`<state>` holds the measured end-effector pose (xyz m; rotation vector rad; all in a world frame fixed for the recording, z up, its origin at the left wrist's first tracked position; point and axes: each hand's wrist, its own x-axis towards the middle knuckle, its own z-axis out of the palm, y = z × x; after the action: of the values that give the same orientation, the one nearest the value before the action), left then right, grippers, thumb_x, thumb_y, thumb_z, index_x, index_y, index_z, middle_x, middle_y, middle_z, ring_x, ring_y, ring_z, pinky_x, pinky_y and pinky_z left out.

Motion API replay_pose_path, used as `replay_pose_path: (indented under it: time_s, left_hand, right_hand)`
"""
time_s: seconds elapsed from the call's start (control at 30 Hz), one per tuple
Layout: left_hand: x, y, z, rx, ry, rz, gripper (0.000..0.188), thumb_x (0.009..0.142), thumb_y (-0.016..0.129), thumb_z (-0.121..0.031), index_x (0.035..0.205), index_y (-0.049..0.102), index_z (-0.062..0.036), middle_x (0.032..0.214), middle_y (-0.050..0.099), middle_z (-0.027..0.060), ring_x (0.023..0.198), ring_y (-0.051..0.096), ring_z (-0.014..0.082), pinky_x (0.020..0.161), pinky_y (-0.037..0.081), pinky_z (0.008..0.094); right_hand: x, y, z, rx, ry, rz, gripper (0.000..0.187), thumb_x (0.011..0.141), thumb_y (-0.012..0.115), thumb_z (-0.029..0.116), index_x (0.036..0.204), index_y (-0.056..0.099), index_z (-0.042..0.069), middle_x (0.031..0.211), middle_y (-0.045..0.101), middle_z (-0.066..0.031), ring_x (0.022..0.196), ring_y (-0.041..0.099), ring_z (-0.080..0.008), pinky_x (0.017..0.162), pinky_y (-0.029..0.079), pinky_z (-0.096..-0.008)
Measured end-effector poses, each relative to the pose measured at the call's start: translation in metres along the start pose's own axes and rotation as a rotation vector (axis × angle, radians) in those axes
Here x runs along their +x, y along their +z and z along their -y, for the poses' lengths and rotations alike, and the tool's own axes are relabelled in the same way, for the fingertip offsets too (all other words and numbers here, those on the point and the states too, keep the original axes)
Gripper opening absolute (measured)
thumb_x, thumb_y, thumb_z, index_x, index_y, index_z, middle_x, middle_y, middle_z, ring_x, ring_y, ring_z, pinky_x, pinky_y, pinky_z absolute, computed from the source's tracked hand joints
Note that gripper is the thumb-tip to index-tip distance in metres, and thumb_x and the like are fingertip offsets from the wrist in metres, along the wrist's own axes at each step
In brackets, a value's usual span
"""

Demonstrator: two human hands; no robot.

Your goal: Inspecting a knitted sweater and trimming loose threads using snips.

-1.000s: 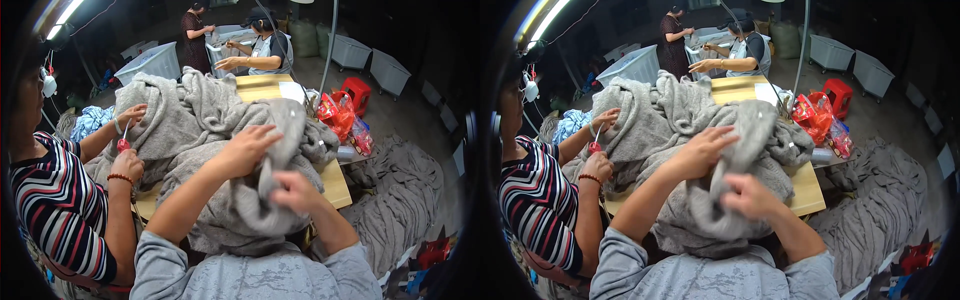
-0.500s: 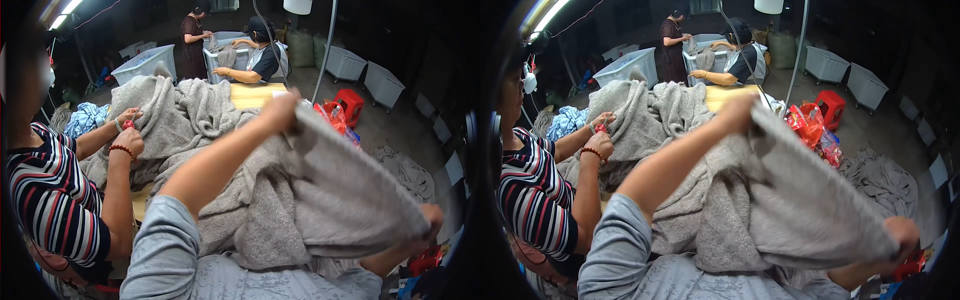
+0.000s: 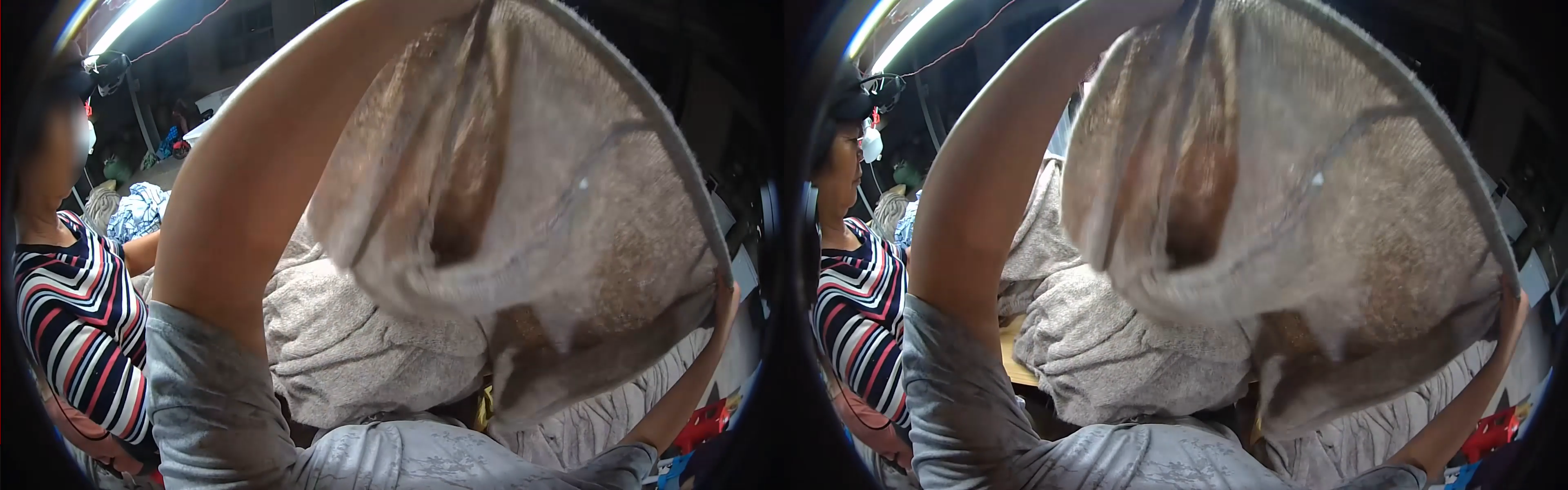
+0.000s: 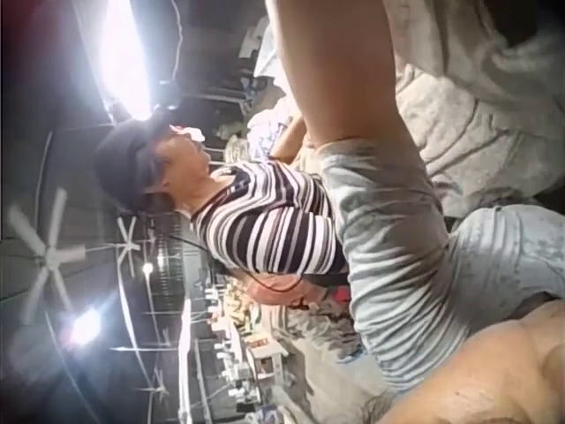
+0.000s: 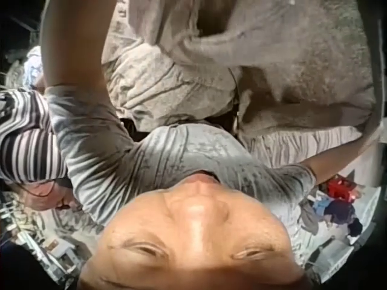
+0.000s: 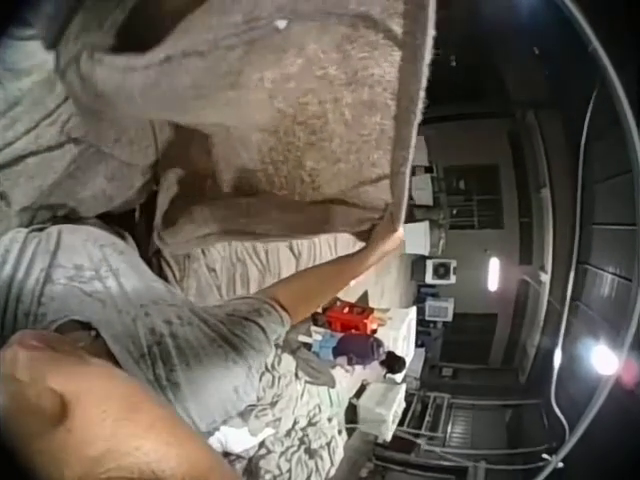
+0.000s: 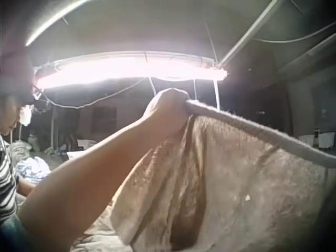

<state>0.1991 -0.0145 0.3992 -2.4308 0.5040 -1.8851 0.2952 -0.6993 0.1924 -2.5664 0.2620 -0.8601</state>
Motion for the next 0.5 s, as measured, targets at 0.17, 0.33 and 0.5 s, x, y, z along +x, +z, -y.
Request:
replay_pose_path:
  time_s: [0.17, 0.33, 0.5]
  left_hand:
    - [-0.001, 0.022, -0.022, -0.694, -0.516, 0.307, 0.019, 0.080, 0.058, -0.022, 0.086, 0.068, -0.0079, 0.078, 0.065, 0.0135, 0.078, 0.064, 0.0280, 0.070, 0.050, 0.0380]
    - [0.013, 0.003, -0.057, -0.748, -0.601, 0.265, 0.025, 0.077, 0.063, -0.023, 0.096, 0.067, -0.0073, 0.093, 0.064, 0.0155, 0.088, 0.063, 0.0263, 0.072, 0.051, 0.0356]
    - [-0.034, -0.101, -0.036, 0.021, -0.039, 0.062, 0.030, 0.075, 0.066, -0.024, 0.101, 0.066, -0.0075, 0.101, 0.063, 0.0162, 0.094, 0.061, 0.0268, 0.074, 0.051, 0.0353]
  right_hand:
    - [0.040, 0.018, -0.078, 0.572, 0.001, 0.049, 0.045, 0.089, 0.051, 0.032, 0.117, 0.056, -0.003, 0.110, 0.060, -0.0090, 0.100, 0.053, -0.0196, 0.092, 0.038, -0.0325]
    - [0.158, 0.014, -0.078, 1.076, -0.404, -0.084, 0.043, 0.093, 0.042, 0.017, 0.128, 0.041, -0.008, 0.134, 0.043, -0.0203, 0.122, 0.044, -0.0277, 0.096, 0.043, -0.0338]
    - [0.294, -0.077, -0.003, 1.609, -0.475, 0.321, 0.042, 0.094, 0.037, 0.019, 0.127, 0.041, -0.006, 0.131, 0.043, -0.0196, 0.117, 0.046, -0.0286, 0.099, 0.041, -0.0381]
